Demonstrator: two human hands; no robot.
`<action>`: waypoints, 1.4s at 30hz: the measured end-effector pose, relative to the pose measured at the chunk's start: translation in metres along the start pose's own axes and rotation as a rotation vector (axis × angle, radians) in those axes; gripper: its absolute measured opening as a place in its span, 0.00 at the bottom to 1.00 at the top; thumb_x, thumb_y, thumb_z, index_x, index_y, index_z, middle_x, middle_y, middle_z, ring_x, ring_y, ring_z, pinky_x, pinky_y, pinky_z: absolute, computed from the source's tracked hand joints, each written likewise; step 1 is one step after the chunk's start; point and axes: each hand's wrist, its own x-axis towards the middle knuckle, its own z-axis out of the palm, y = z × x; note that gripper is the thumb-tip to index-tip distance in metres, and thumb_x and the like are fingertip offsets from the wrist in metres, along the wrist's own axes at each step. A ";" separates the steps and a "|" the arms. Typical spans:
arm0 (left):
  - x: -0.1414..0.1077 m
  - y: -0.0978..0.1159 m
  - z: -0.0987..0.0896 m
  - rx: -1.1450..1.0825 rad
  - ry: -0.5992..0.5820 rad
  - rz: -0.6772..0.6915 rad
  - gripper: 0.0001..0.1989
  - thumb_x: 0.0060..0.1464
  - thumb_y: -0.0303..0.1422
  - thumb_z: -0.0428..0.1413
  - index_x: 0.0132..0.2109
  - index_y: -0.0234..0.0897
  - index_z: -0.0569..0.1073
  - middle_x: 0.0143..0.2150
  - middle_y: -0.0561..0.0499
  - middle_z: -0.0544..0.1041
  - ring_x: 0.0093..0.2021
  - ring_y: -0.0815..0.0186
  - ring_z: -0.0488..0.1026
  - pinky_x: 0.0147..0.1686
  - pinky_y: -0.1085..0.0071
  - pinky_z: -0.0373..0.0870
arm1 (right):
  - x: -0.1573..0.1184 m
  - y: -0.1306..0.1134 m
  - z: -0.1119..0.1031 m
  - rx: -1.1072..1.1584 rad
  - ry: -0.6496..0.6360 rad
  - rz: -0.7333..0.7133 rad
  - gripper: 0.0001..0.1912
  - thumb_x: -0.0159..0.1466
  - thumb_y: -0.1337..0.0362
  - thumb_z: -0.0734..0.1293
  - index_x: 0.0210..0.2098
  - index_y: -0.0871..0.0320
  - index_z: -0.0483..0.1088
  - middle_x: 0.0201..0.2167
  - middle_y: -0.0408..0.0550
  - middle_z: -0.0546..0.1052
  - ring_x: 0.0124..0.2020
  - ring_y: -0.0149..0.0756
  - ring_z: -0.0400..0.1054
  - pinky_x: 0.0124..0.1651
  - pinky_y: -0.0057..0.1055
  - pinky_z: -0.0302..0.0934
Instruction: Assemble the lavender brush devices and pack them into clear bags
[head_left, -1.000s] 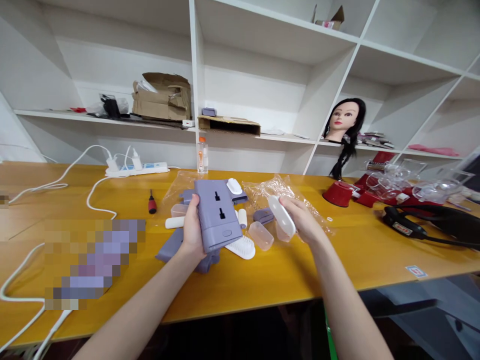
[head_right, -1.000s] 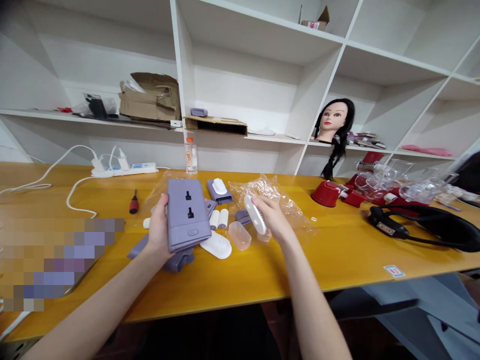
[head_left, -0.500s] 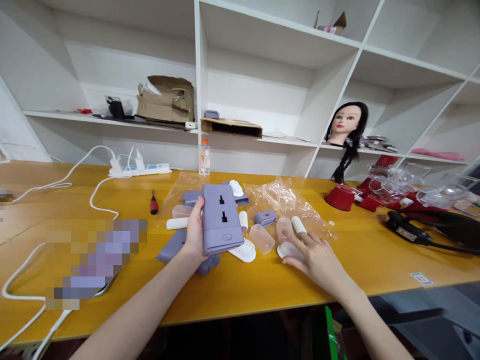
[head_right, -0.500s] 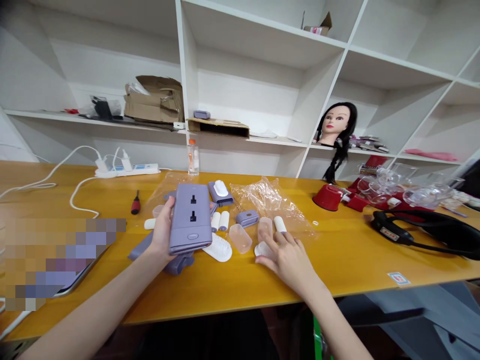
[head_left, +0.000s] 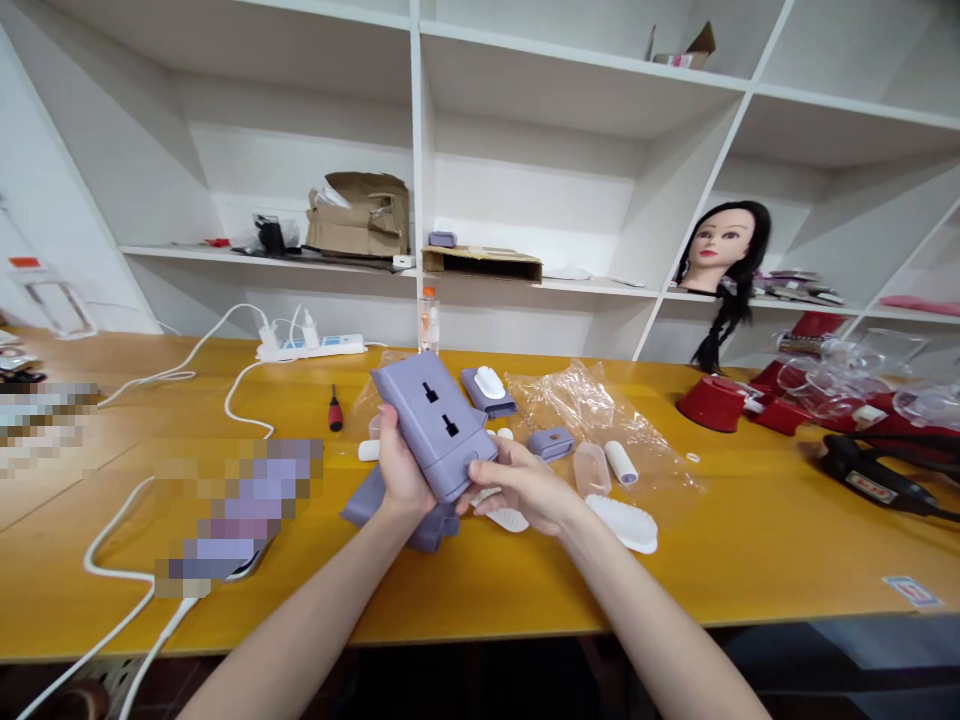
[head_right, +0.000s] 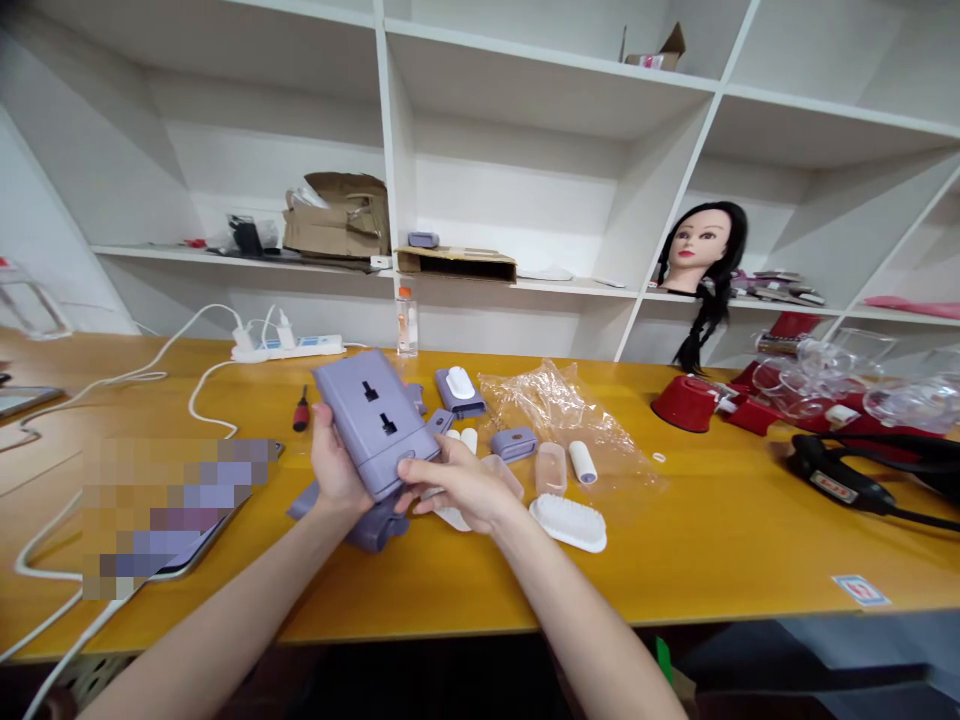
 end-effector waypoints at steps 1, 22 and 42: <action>0.000 0.001 -0.001 -0.005 -0.041 0.003 0.31 0.53 0.55 0.39 0.47 0.36 0.72 0.42 0.44 0.78 0.45 0.54 0.74 0.43 0.61 0.70 | 0.001 0.001 -0.003 0.103 -0.074 0.060 0.17 0.52 0.58 0.67 0.38 0.58 0.62 0.27 0.43 0.74 0.26 0.32 0.71 0.27 0.26 0.61; -0.003 -0.002 -0.010 0.032 -0.344 0.015 0.31 0.43 0.56 0.52 0.44 0.34 0.74 0.45 0.41 0.77 0.43 0.51 0.74 0.40 0.57 0.71 | 0.005 0.020 -0.001 0.327 -0.094 0.035 0.15 0.40 0.69 0.73 0.25 0.60 0.65 0.16 0.36 0.67 0.15 0.21 0.53 0.16 0.21 0.38; 0.001 -0.021 -0.008 0.372 -0.110 0.411 0.29 0.46 0.40 0.59 0.56 0.46 0.61 0.53 0.49 0.70 0.54 0.62 0.65 0.53 0.67 0.60 | 0.006 0.019 -0.001 -0.434 0.530 -0.240 0.16 0.43 0.60 0.72 0.30 0.58 0.69 0.25 0.44 0.74 0.27 0.36 0.66 0.30 0.32 0.57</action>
